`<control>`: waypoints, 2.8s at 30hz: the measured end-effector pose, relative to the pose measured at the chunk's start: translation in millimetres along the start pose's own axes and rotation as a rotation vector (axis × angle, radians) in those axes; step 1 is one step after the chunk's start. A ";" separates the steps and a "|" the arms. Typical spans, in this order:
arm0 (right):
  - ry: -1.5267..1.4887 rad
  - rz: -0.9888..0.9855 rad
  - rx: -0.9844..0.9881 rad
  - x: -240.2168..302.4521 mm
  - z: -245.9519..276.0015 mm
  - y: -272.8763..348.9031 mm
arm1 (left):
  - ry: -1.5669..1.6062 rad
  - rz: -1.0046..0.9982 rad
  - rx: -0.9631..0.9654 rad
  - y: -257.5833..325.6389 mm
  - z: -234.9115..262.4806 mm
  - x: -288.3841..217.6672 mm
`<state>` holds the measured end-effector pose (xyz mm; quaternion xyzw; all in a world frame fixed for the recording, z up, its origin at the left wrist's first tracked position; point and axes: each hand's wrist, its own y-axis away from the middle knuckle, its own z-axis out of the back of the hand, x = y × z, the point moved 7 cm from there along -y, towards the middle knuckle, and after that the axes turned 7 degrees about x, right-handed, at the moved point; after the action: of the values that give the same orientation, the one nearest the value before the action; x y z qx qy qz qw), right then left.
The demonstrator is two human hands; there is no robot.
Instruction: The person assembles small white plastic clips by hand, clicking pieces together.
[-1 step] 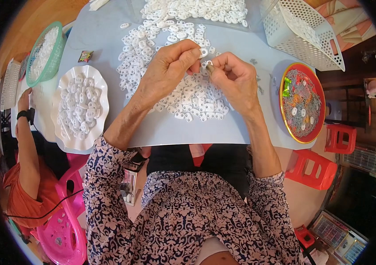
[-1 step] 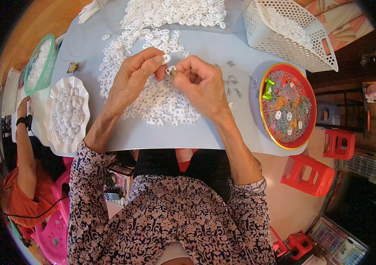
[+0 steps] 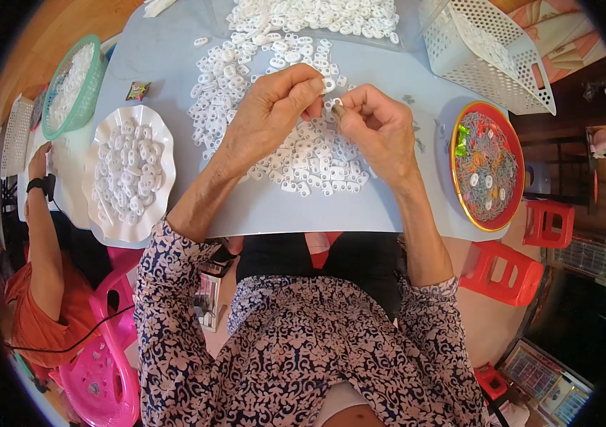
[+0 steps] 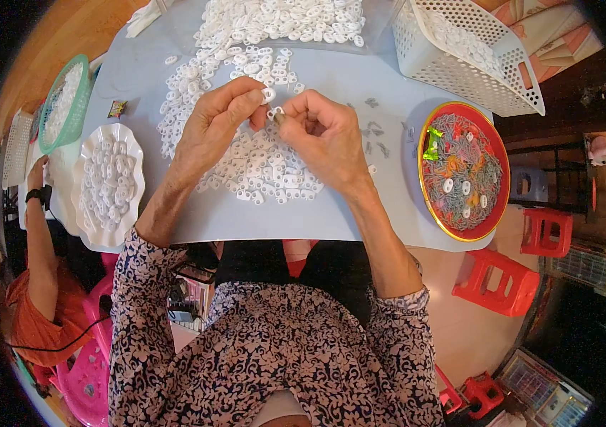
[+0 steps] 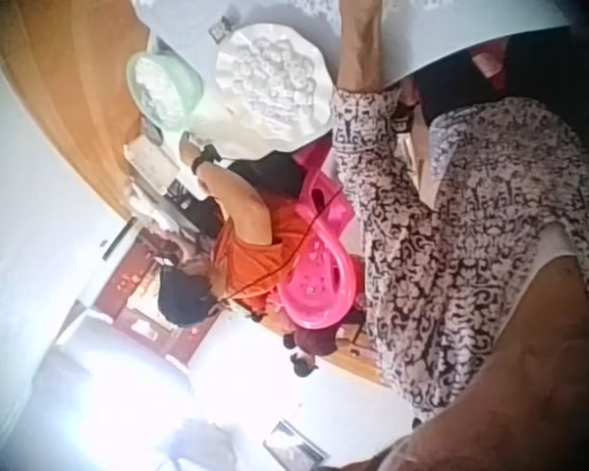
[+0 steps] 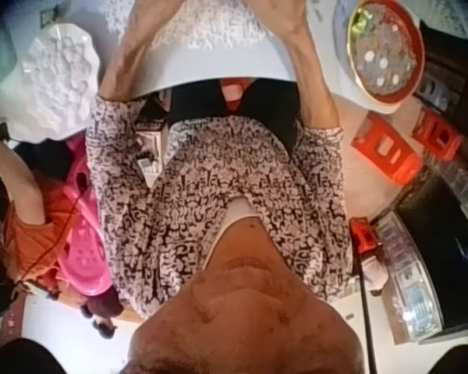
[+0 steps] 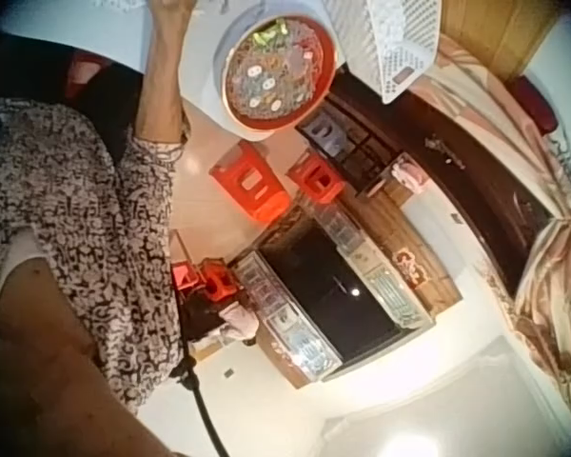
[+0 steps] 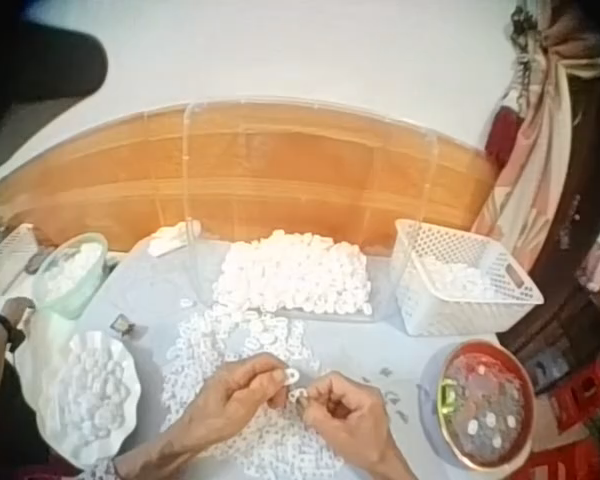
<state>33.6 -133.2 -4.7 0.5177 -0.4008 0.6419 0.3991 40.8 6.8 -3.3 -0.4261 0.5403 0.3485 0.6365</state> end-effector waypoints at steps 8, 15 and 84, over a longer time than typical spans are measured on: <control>-0.010 -0.020 -0.013 -0.9 1.0 0.7 | -0.061 -0.038 0.018 -1.6 -1.1 1.5; -0.014 -0.010 -0.012 -2.4 1.8 0.4 | -0.150 -0.023 0.036 -1.1 -2.6 2.6; 0.183 0.251 -0.064 8.9 -2.0 0.9 | 0.069 0.110 0.048 -0.2 -7.0 12.2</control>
<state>30.8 -130.8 3.7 0.3899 -0.4446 0.7180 0.3671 40.3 0.1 -15.6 -0.3920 0.5926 0.3553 0.6073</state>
